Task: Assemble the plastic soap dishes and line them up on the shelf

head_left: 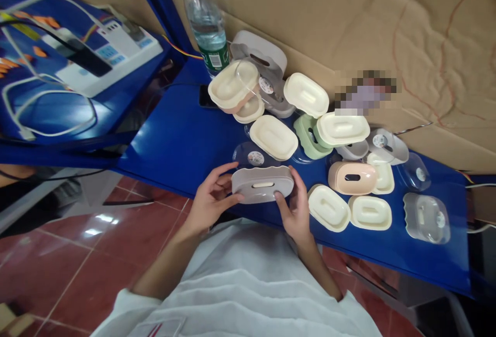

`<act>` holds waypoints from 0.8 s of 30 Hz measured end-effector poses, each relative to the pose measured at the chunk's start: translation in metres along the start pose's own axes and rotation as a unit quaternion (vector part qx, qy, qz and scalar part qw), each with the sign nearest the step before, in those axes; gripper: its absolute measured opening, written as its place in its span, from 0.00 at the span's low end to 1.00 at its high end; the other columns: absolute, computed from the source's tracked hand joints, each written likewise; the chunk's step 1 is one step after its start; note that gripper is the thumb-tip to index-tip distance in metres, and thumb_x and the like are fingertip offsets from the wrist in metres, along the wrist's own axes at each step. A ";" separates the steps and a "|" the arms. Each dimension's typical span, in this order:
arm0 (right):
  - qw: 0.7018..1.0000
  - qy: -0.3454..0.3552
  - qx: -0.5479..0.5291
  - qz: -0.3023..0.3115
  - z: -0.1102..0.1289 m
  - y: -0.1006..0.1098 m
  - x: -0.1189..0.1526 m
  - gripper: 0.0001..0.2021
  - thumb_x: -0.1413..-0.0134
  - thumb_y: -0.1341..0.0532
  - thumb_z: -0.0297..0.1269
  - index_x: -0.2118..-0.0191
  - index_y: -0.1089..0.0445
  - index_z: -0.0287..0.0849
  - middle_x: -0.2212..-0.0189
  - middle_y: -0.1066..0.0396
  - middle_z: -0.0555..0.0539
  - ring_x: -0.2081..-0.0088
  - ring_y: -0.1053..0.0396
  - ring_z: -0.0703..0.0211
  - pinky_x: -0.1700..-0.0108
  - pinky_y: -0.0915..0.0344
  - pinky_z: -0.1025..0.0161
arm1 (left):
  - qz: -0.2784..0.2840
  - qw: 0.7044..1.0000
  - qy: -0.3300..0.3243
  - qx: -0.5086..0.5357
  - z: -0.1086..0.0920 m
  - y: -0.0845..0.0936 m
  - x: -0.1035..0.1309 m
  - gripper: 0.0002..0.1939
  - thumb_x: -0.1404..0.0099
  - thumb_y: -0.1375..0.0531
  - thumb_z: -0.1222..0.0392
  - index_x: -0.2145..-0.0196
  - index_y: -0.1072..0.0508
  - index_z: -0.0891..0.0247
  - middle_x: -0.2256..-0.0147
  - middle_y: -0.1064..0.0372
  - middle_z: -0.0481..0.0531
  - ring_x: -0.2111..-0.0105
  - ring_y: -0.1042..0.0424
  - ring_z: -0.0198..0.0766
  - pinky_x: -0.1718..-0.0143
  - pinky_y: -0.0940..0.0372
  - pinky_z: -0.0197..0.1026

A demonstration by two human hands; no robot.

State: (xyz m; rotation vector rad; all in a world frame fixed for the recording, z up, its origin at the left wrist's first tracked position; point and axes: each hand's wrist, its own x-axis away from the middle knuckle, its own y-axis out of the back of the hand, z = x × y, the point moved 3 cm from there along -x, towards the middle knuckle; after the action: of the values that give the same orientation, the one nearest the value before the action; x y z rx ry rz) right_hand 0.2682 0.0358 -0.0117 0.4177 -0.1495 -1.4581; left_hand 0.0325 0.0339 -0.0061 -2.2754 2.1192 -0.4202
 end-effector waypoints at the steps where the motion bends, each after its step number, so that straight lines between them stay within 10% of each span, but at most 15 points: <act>1: 1.000 0.009 0.001 0.013 0.001 0.000 -0.002 0.34 0.23 0.41 0.43 0.20 0.53 0.50 0.24 0.44 0.37 0.26 0.37 0.46 0.28 0.32 0.45 | -0.025 1.000 0.011 0.010 -0.004 0.008 0.001 0.41 0.43 0.21 0.49 0.36 0.28 0.59 0.57 0.17 0.56 0.60 0.18 0.43 0.58 0.23 0.41; 7: 0.961 0.117 0.197 0.152 0.016 -0.014 -0.016 0.35 0.23 0.42 0.45 0.19 0.55 0.55 0.24 0.41 0.41 0.24 0.44 0.42 0.23 0.45 0.35 | -0.325 0.945 0.005 0.033 -0.015 0.096 0.016 0.28 0.43 0.22 0.48 0.47 0.21 0.54 0.59 0.19 0.43 0.65 0.23 0.34 0.62 0.24 0.37; 11: 0.945 0.124 0.280 0.111 0.014 -0.026 -0.016 0.33 0.27 0.36 0.43 0.22 0.45 0.58 0.36 0.29 0.40 0.31 0.34 0.40 0.24 0.49 0.30 | -0.388 0.922 0.007 0.005 -0.008 0.130 0.025 0.25 0.41 0.24 0.45 0.49 0.20 0.56 0.51 0.18 0.45 0.53 0.22 0.44 0.53 0.22 0.46; 20: 0.975 0.103 0.198 -0.017 0.021 -0.003 -0.019 0.23 0.26 0.37 0.39 0.30 0.31 0.58 0.36 0.28 0.42 0.32 0.33 0.43 0.32 0.31 0.39 | -0.253 0.964 0.064 -0.050 -0.008 0.090 0.015 0.37 0.45 0.23 0.38 0.44 0.19 0.59 0.59 0.19 0.50 0.62 0.22 0.38 0.62 0.26 0.36; 24: 0.980 0.133 0.143 0.037 0.035 -0.006 -0.016 0.19 0.26 0.39 0.33 0.36 0.25 0.57 0.40 0.23 0.45 0.37 0.27 0.48 0.34 0.27 0.45 | -0.139 0.987 0.066 -0.038 -0.006 0.054 0.009 0.38 0.40 0.25 0.36 0.39 0.22 0.60 0.54 0.18 0.56 0.58 0.19 0.42 0.57 0.25 0.39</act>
State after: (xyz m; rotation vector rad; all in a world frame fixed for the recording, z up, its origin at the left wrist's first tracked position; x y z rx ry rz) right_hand 0.2484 0.0450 0.0206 0.8284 -0.1582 -1.2974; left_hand -0.0208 0.0213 -0.0085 -2.6692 1.9033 -0.5162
